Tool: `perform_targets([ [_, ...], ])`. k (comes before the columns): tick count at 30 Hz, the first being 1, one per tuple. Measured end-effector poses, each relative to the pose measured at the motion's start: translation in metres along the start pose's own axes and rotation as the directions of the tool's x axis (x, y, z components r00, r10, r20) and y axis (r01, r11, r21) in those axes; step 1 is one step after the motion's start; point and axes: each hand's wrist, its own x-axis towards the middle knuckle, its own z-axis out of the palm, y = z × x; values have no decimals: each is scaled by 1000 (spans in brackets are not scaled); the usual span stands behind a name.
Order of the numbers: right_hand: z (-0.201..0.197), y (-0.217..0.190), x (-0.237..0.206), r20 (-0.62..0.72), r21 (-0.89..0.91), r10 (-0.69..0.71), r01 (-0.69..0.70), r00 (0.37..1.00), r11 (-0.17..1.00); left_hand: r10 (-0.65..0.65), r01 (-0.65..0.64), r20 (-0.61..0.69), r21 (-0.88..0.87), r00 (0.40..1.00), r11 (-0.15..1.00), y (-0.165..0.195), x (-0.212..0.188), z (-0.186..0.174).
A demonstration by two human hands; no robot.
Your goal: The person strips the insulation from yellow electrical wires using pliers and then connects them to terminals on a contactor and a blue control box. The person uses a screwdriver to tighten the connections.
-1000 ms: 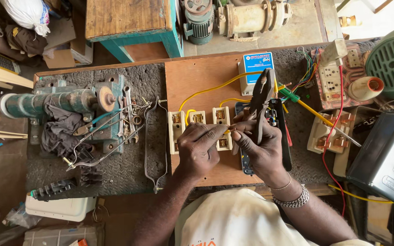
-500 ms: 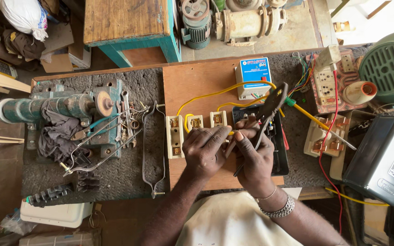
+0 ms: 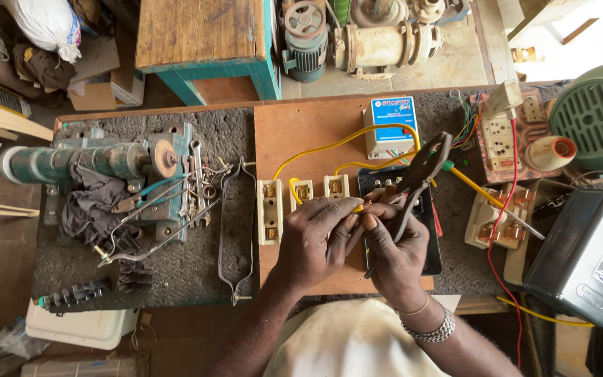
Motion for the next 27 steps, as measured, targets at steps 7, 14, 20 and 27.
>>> perform_targets([
  [7,-7,-7,-5,17,-127,-8,10,1000,992,-53,52,-18,-42,998,998,4,-5,2],
  [14,-7,-17,0,98,-297,-99,124,990,947,5,-5,-80,-1,997,1000,4,-15,9],
  [20,-3,-31,8,205,-409,-175,247,963,879,-10,7,-100,-37,995,999,2,-18,9],
  [27,-3,-35,11,186,-351,-39,103,982,931,-46,42,-77,-53,996,998,2,-18,7],
])
